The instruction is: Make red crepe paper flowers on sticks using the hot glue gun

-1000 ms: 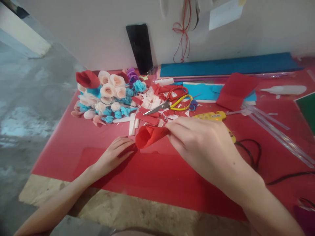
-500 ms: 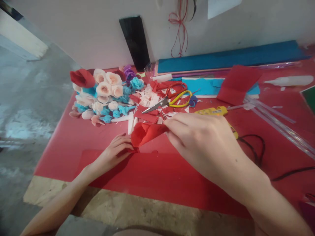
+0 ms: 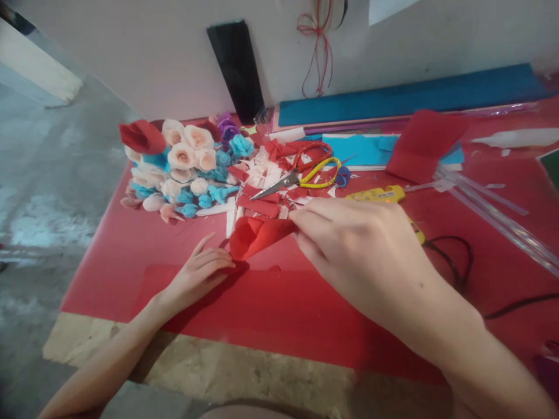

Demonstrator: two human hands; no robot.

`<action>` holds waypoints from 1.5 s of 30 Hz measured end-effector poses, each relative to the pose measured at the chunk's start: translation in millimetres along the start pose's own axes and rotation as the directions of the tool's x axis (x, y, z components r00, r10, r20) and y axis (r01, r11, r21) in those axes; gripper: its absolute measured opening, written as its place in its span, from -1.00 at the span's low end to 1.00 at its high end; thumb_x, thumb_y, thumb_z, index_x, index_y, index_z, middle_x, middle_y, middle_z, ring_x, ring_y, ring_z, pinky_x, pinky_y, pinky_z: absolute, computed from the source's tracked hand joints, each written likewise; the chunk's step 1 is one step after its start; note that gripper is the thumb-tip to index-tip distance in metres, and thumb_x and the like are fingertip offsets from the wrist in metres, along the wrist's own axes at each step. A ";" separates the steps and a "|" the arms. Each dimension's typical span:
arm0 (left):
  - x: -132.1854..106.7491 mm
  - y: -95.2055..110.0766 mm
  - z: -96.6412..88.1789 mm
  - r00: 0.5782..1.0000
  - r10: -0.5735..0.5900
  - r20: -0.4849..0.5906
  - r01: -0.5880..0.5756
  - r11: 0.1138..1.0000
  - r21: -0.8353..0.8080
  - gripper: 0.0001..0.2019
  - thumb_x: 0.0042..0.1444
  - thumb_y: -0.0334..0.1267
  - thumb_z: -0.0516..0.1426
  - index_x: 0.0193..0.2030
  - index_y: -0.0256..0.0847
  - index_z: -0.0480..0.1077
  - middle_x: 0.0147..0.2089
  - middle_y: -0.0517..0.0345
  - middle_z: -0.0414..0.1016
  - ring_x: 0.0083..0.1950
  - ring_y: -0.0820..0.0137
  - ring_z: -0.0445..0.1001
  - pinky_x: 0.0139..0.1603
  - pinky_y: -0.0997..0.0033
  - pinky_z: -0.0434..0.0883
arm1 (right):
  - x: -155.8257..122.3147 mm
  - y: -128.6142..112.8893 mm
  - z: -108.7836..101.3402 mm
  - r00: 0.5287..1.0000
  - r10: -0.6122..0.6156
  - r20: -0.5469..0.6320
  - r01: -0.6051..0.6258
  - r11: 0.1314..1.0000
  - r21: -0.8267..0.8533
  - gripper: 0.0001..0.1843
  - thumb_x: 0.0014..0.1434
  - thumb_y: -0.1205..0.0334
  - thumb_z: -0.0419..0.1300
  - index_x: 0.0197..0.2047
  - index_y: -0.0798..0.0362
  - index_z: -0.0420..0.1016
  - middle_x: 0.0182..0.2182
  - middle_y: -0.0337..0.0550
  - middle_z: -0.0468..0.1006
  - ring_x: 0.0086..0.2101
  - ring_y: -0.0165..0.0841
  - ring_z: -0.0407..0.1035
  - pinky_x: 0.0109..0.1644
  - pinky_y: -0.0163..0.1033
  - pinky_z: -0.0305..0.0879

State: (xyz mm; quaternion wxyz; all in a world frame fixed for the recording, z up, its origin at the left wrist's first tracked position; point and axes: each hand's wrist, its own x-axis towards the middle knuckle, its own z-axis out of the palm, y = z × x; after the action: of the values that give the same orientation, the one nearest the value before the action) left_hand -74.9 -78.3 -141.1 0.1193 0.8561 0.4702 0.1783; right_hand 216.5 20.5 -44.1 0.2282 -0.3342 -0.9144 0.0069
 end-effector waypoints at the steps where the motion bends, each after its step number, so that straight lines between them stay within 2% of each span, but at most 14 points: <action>1: -0.1 -0.1 -0.1 1.000 0.005 -0.005 -0.005 1.000 0.005 -0.87 0.19 -0.46 0.03 -0.19 -0.18 0.33 -0.24 0.16 0.52 -0.14 0.47 0.49 0.37 0.01 0.00 | 0.0 0.1 0.2 1.000 0.000 -0.003 0.000 1.000 0.001 -0.78 0.20 0.34 0.00 -0.37 0.05 0.45 -0.38 -0.22 0.54 -0.49 -0.33 0.40 -0.54 -0.25 0.13; 6: -0.6 -0.6 0.1 0.999 0.021 -0.029 -0.020 0.999 0.048 -0.86 0.20 -0.44 0.03 -0.18 -0.17 0.36 -0.25 0.17 0.54 -0.14 0.47 0.51 0.37 0.00 0.00 | -0.6 0.1 1.6 1.000 -0.001 -0.002 0.001 1.000 -0.006 -0.76 0.20 0.33 -0.02 -0.39 0.05 0.44 -0.40 -0.22 0.54 -0.50 -0.31 0.40 -0.53 -0.24 0.15; 13: -3.5 -0.6 -0.4 0.992 0.102 -0.078 -0.090 0.986 0.139 -0.82 0.21 -0.47 0.04 -0.12 -0.17 0.38 -0.21 0.16 0.60 -0.12 0.41 0.55 0.37 -0.12 -0.07 | 0.0 0.2 2.7 1.000 0.002 0.008 -0.002 1.000 -0.007 -0.77 0.22 0.31 -0.03 -0.37 0.04 0.42 -0.41 -0.23 0.54 -0.46 -0.31 0.42 -0.54 -0.24 0.12; 21: -11.3 -5.5 1.2 0.981 0.144 -0.133 -0.121 0.979 0.164 -0.78 0.23 -0.48 0.01 -0.09 -0.16 0.39 -0.19 0.17 0.61 -0.08 0.42 0.54 0.37 -0.08 0.00 | 0.7 -0.1 3.0 1.000 0.002 0.009 -0.002 1.000 -0.006 -0.79 0.22 0.30 -0.01 -0.36 0.04 0.42 -0.41 -0.23 0.54 -0.46 -0.32 0.42 -0.54 -0.25 0.12; 26: -12.2 -4.6 1.4 0.973 0.149 -0.179 -0.119 0.978 0.169 -0.76 0.18 -0.51 0.07 -0.06 -0.18 0.38 -0.24 0.17 0.62 -0.15 0.41 0.57 0.39 -0.09 -0.07 | -0.6 0.7 3.9 1.000 0.000 0.010 0.000 1.000 -0.004 -0.81 0.21 0.29 0.01 -0.35 0.04 0.43 -0.40 -0.25 0.54 -0.46 -0.32 0.42 -0.54 -0.24 0.11; 30: -12.9 -4.9 3.1 0.961 0.167 -0.222 -0.131 0.977 0.168 -0.79 0.13 -0.52 0.13 -0.12 -0.24 0.41 -0.27 0.13 0.63 -0.15 0.39 0.58 0.39 -0.08 -0.08 | 0.6 0.7 3.8 1.000 0.004 0.014 -0.004 1.000 -0.012 -0.79 0.21 0.32 -0.01 -0.36 0.05 0.43 -0.41 -0.23 0.53 -0.45 -0.31 0.42 -0.52 -0.25 0.12; 34: -13.5 -6.1 5.6 0.947 0.176 -0.268 -0.134 0.977 0.168 -0.83 0.15 -0.49 0.13 -0.14 -0.21 0.42 -0.27 0.16 0.63 -0.14 0.39 0.58 0.40 -0.08 -0.12 | 0.8 0.5 2.3 0.999 -0.005 0.037 0.006 1.000 -0.023 -0.78 0.23 0.31 -0.02 -0.36 0.07 0.43 -0.41 -0.21 0.53 -0.48 -0.34 0.39 -0.52 -0.26 0.10; 41: -14.3 -6.8 6.7 0.946 0.193 -0.262 -0.152 0.974 0.171 -0.86 0.16 -0.49 0.11 -0.23 -0.20 0.43 -0.26 0.20 0.63 -0.08 0.38 0.57 0.41 -0.09 -0.16 | -1.7 1.9 1.7 0.999 0.006 0.044 -0.004 0.999 -0.045 -0.81 0.22 0.32 0.01 -0.33 0.08 0.43 -0.41 -0.21 0.53 -0.47 -0.34 0.39 -0.50 -0.26 0.10; 45: -19.7 -10.3 8.5 0.956 0.183 -0.230 -0.140 0.972 0.189 -0.81 0.20 -0.50 0.06 -0.18 -0.16 0.42 -0.19 0.23 0.62 -0.02 0.42 0.54 0.43 -0.04 -0.21 | -1.5 2.3 1.7 0.998 -0.001 0.056 0.004 0.998 -0.057 -0.82 0.22 0.33 0.02 -0.29 0.10 0.45 -0.38 -0.22 0.54 -0.46 -0.34 0.40 -0.53 -0.25 0.04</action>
State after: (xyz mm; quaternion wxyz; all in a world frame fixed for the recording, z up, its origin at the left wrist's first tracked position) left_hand -88.9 -89.9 -156.5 -0.0285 0.8701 0.4231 0.2511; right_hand 218.2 21.6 -46.6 0.1931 -0.3391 -0.9207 -0.0100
